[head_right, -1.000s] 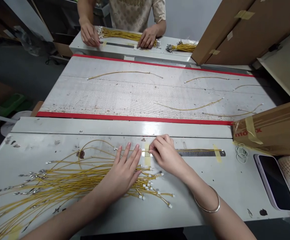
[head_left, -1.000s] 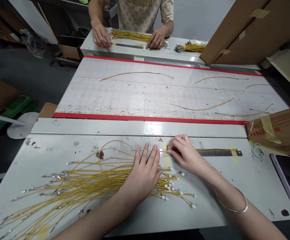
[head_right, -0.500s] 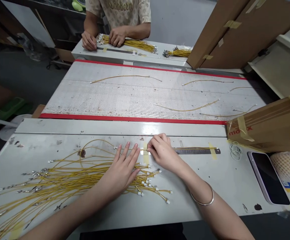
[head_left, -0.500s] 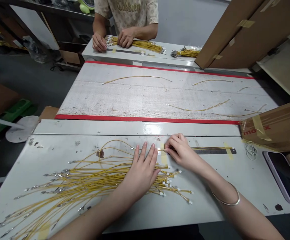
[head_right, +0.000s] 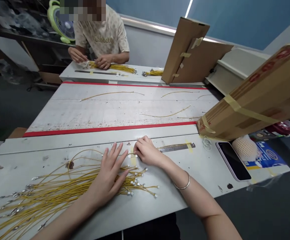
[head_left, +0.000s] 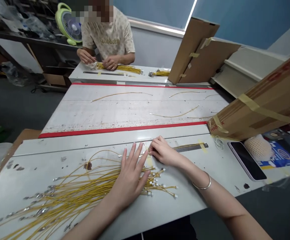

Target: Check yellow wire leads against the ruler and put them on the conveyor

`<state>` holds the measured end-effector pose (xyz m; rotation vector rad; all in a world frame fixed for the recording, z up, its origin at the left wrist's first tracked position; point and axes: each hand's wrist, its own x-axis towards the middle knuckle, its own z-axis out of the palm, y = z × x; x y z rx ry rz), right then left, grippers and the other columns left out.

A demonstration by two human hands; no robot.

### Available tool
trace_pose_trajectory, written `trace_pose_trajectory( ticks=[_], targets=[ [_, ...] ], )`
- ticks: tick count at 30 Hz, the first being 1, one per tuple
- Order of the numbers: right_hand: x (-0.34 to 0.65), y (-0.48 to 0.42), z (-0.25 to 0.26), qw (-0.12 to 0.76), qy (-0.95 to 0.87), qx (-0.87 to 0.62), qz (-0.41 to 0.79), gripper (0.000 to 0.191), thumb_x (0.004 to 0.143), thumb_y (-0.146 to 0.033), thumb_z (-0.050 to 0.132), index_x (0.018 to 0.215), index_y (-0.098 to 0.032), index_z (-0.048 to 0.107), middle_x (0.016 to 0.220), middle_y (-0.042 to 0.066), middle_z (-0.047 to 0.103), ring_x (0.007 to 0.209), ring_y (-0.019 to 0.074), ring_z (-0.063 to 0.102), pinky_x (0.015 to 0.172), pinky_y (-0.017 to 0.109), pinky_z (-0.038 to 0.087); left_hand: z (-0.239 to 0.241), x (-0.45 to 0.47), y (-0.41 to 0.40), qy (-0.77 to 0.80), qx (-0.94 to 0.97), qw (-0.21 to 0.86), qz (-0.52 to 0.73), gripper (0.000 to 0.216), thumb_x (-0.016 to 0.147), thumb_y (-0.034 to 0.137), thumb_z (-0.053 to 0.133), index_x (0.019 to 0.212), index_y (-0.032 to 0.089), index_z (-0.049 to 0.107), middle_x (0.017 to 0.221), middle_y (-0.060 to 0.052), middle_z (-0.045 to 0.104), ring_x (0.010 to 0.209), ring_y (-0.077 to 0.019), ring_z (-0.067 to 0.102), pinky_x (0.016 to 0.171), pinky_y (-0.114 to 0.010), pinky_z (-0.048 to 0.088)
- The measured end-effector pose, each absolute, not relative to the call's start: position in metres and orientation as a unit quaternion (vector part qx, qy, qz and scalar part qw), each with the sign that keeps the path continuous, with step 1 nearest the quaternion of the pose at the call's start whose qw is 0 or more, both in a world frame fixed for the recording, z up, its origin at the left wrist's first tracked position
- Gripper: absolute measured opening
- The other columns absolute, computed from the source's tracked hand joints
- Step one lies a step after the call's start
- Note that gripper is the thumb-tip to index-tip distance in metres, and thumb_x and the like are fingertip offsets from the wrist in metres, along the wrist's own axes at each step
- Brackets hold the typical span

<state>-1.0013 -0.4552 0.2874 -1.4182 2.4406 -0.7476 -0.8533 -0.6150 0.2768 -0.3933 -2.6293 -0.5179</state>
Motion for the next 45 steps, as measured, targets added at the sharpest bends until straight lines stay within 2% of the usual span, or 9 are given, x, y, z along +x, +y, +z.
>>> trace_pose_trajectory(
  ticks=[3,6,11,14,17,21,27,42,45],
  targets=[
    [-1.020,-0.448,0.305,0.118,0.807,-0.494,-0.302,0.013,0.096,-0.024,0.050,0.084,-0.020,0.052,0.092,0.006,0.059,0.089,0.0192,0.051,0.083,0.036,0.046,0.283,-0.850,-0.615,-0.928,-0.182,0.236,-0.222,0.061,0.100,0.018,0.041,0.156,0.018,0.018,0.164,-0.017,0.016,0.153,-0.0276,0.011,0.119,-0.051,0.028],
    [-1.064,-0.433,0.343,0.050,0.816,-0.466,-0.337,0.017,0.098,-0.034,0.049,0.089,-0.021,0.053,0.093,0.006,0.060,0.085,0.0183,0.054,0.079,0.036,0.048,0.284,-0.848,-0.616,-0.920,-0.202,0.236,-0.240,0.055,0.099,0.017,0.042,0.152,0.017,0.026,0.162,-0.019,0.019,0.152,-0.0269,0.018,0.115,-0.046,0.037],
    [-1.151,-0.421,0.435,-0.277,0.839,-0.351,-0.310,0.020,0.094,-0.032,0.057,0.078,-0.022,0.051,0.088,0.006,0.053,0.086,0.0189,0.049,0.081,0.039,0.045,0.280,-0.848,-0.620,-0.923,-0.195,0.207,-0.260,0.049,0.099,0.017,0.043,0.147,0.017,0.033,0.159,-0.021,0.026,0.147,-0.0263,0.031,0.109,-0.044,0.046],
    [-1.167,-0.440,0.466,-0.377,0.805,-0.330,-0.318,0.015,0.095,-0.028,0.054,0.082,-0.021,0.052,0.096,0.009,0.052,0.097,0.0197,0.047,0.083,0.037,0.043,0.278,-0.849,-0.623,-0.924,-0.190,0.200,-0.266,0.047,0.098,0.016,0.043,0.145,0.017,0.036,0.158,-0.021,0.030,0.145,-0.0264,0.035,0.108,-0.045,0.048],
    [-1.154,-0.477,0.447,-0.339,0.795,-0.357,-0.353,0.011,0.095,-0.023,0.054,0.084,-0.022,0.050,0.097,0.009,0.053,0.098,0.0204,0.047,0.084,0.037,0.043,0.278,-0.849,-0.625,-0.924,-0.188,0.196,-0.267,0.045,0.098,0.016,0.044,0.142,0.018,0.038,0.157,-0.021,0.032,0.144,-0.0267,0.038,0.107,-0.046,0.049],
    [-1.122,-0.533,0.361,-0.140,0.832,-0.374,-0.386,0.012,0.093,-0.018,0.051,0.081,-0.021,0.047,0.092,0.007,0.056,0.092,0.0201,0.050,0.081,0.036,0.043,0.280,-0.848,-0.625,-0.926,-0.188,0.187,-0.268,0.044,0.097,0.016,0.045,0.141,0.018,0.041,0.157,-0.020,0.033,0.143,-0.0269,0.039,0.108,-0.046,0.048],
    [-1.105,-0.572,0.266,-0.039,0.847,-0.398,-0.351,0.016,0.084,-0.012,0.060,0.072,-0.019,0.052,0.083,0.004,0.060,0.084,0.0176,0.050,0.082,0.033,0.040,0.279,-0.849,-0.626,-0.934,-0.185,0.159,-0.263,0.043,0.096,0.016,0.045,0.139,0.017,0.044,0.158,-0.019,0.032,0.143,-0.0278,0.039,0.108,-0.046,0.048],
    [-1.109,-0.566,0.251,-0.015,0.838,-0.390,-0.382,0.011,0.083,-0.011,0.062,0.076,-0.019,0.058,0.082,0.005,0.062,0.091,0.0205,0.049,0.086,0.034,0.039,0.278,-0.855,-0.633,-0.940,-0.178,0.145,-0.251,0.042,0.099,0.017,0.042,0.141,0.018,0.040,0.156,-0.021,0.033,0.141,-0.0280,0.042,0.105,-0.046,0.051],
    [-1.105,-0.564,0.252,-0.033,0.825,-0.392,-0.405,0.012,0.082,-0.009,0.060,0.077,-0.019,0.057,0.083,0.005,0.061,0.092,0.0209,0.048,0.087,0.035,0.039,0.283,-0.856,-0.636,-0.941,-0.190,0.141,-0.243,0.041,0.098,0.018,0.043,0.139,0.016,0.042,0.151,-0.020,0.041,0.138,-0.0265,0.046,0.105,-0.045,0.050]
  ],
)
